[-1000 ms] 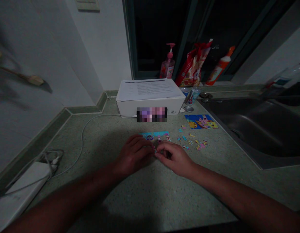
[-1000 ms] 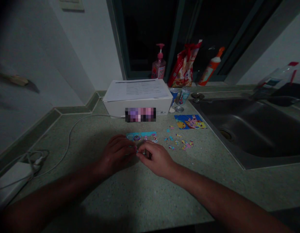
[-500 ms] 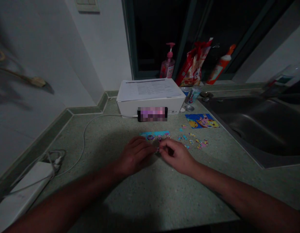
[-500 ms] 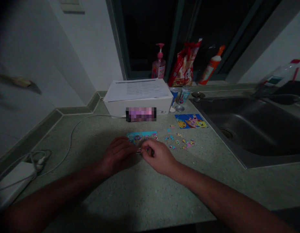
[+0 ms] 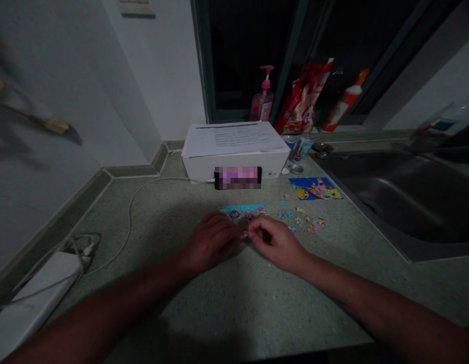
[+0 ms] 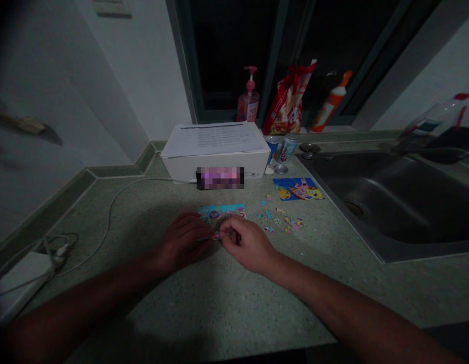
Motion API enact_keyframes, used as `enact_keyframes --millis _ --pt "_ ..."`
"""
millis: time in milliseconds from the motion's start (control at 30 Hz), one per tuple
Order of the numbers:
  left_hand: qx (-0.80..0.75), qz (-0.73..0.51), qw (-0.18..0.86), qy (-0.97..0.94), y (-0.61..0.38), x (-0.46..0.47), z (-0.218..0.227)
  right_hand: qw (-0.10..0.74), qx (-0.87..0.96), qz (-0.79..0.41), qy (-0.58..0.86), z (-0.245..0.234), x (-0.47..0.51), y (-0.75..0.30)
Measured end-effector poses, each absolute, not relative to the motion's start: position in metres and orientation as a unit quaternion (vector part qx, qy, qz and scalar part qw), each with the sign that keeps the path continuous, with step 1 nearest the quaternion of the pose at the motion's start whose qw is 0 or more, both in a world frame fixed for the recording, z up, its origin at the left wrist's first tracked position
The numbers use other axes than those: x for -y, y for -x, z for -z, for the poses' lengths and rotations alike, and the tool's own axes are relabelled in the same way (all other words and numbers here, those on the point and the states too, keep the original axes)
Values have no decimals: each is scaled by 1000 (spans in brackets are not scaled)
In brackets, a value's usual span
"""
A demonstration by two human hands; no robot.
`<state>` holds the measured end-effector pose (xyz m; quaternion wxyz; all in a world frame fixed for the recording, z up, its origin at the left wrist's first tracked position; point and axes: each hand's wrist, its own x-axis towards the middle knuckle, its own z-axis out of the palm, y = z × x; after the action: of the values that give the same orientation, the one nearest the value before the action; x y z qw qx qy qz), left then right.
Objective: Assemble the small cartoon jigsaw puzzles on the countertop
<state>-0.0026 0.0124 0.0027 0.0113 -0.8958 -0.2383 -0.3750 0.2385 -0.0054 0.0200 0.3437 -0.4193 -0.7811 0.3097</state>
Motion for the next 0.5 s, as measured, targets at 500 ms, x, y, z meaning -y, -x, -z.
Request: enact_keyframes --millis 500 --pt "236 394 11 888 1 -9 -10 345 776 -326 415 -20 7 -236"
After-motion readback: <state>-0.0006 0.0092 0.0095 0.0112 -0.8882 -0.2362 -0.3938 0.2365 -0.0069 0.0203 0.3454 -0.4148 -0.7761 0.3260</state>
